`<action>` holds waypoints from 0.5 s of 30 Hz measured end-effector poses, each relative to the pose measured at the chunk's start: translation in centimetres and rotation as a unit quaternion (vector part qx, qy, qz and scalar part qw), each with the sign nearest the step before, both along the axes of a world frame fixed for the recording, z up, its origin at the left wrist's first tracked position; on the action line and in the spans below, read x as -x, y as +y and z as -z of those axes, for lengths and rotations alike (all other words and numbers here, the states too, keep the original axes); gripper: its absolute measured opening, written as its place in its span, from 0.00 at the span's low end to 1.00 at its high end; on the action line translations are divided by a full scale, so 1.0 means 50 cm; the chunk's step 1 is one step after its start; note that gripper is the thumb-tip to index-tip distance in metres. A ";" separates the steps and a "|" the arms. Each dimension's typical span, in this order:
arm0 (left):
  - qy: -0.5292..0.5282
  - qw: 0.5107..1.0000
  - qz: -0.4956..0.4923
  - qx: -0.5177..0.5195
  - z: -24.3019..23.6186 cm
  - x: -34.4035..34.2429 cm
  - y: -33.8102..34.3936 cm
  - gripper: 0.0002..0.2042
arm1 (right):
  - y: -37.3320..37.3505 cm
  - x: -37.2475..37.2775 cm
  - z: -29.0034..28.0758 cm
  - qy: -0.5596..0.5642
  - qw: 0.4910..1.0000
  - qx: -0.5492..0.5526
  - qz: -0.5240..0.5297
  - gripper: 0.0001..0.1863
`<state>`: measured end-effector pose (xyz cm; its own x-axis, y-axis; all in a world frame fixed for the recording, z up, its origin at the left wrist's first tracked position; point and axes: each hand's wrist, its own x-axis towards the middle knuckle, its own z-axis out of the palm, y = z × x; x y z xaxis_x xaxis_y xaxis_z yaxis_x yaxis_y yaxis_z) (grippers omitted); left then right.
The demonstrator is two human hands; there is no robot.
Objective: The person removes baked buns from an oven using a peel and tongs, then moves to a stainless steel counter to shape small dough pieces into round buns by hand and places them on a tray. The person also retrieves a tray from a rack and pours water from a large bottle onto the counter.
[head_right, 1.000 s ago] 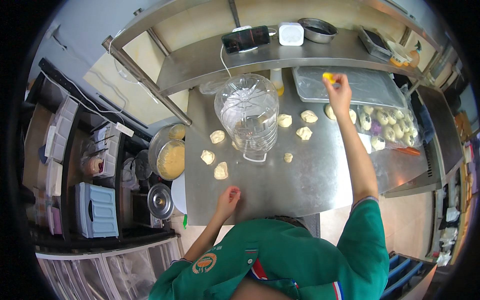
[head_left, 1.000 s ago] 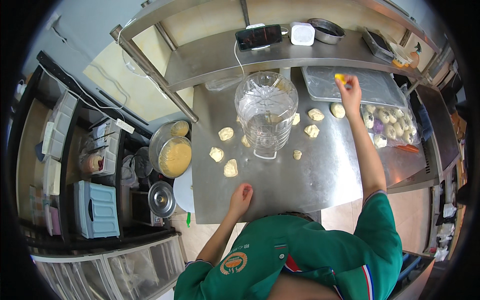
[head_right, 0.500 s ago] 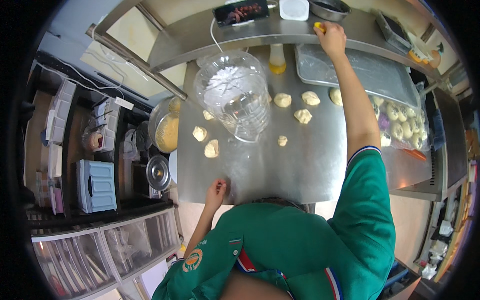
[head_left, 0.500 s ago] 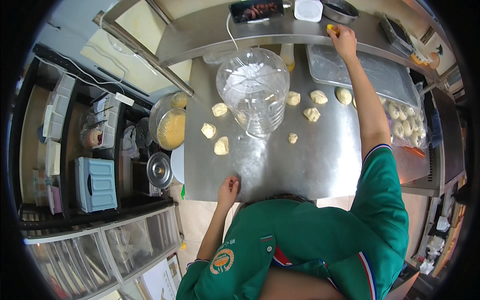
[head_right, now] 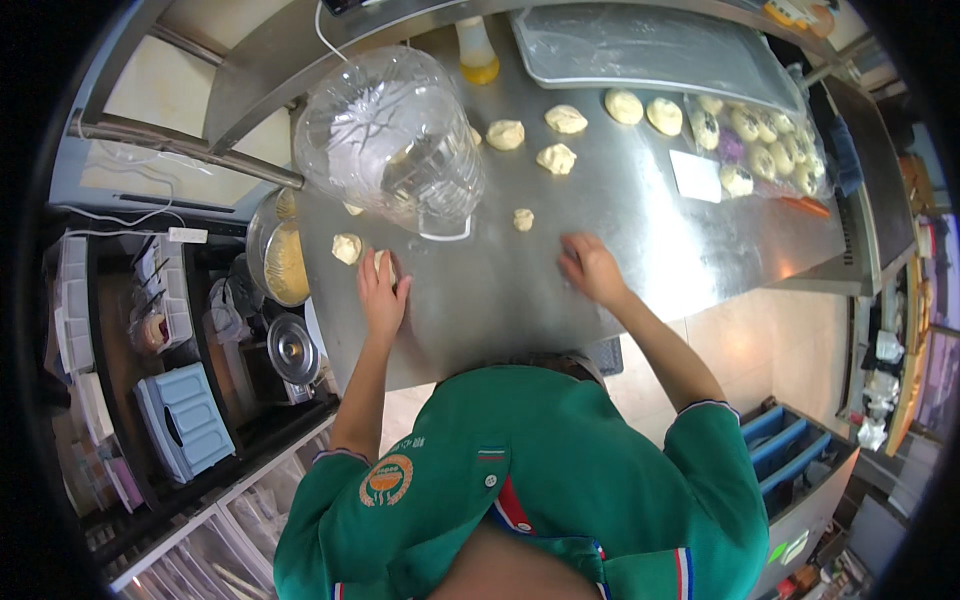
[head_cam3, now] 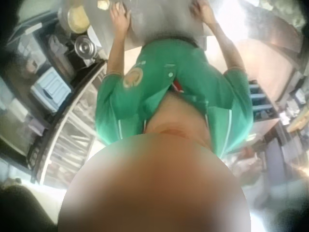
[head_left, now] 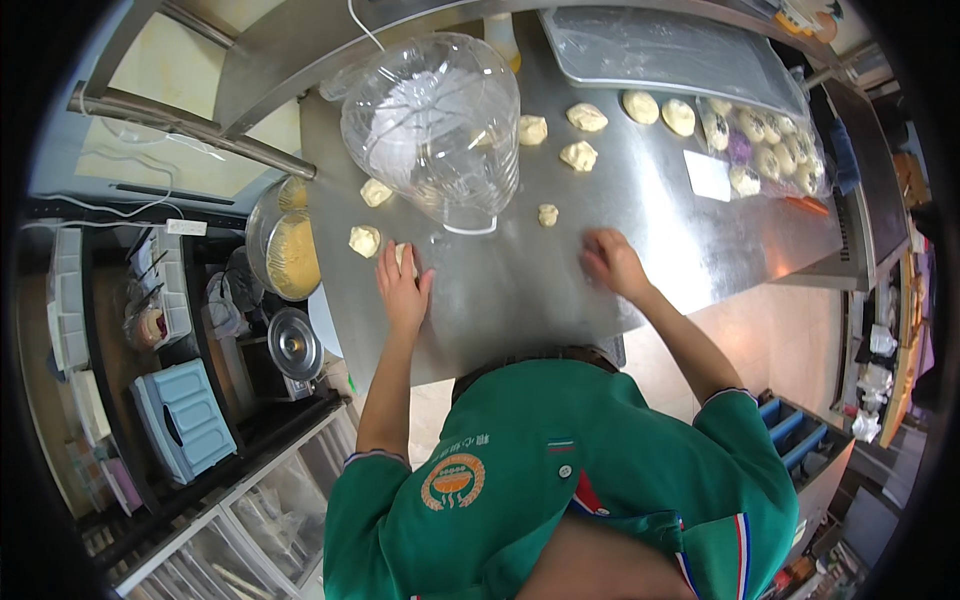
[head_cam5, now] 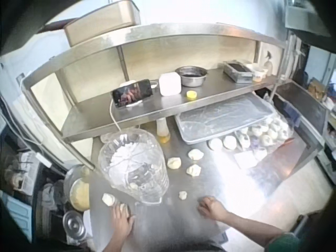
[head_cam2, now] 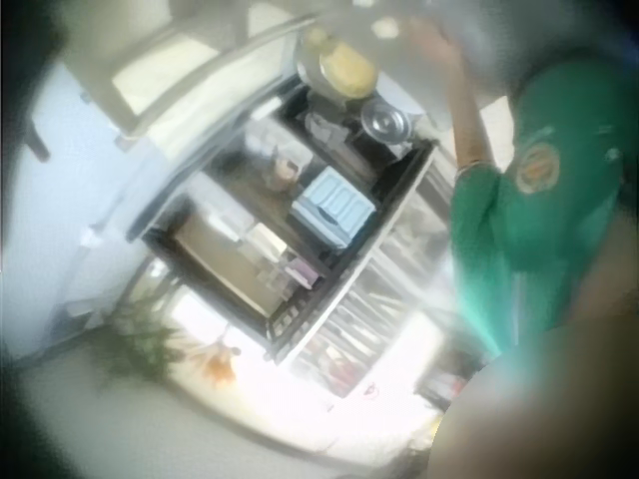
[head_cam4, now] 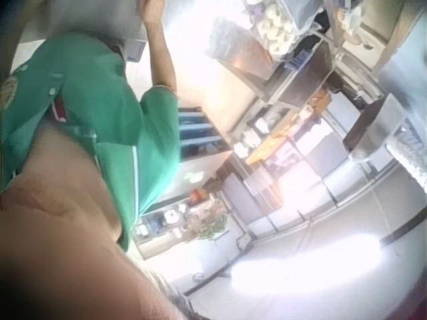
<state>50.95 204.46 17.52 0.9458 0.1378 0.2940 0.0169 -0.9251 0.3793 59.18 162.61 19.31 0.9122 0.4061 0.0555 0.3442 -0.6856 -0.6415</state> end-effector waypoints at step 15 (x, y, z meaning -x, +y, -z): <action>-0.016 0.990 0.053 0.132 -0.044 0.056 -0.060 0.17 | -0.008 -0.063 -0.013 -0.139 0.986 -0.014 0.095 0.20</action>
<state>48.16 201.47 19.70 0.9498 0.1150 0.2910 -0.0904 -0.7894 0.6072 62.31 162.24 19.95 0.9192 0.2240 0.3239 0.3771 -0.7375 -0.5602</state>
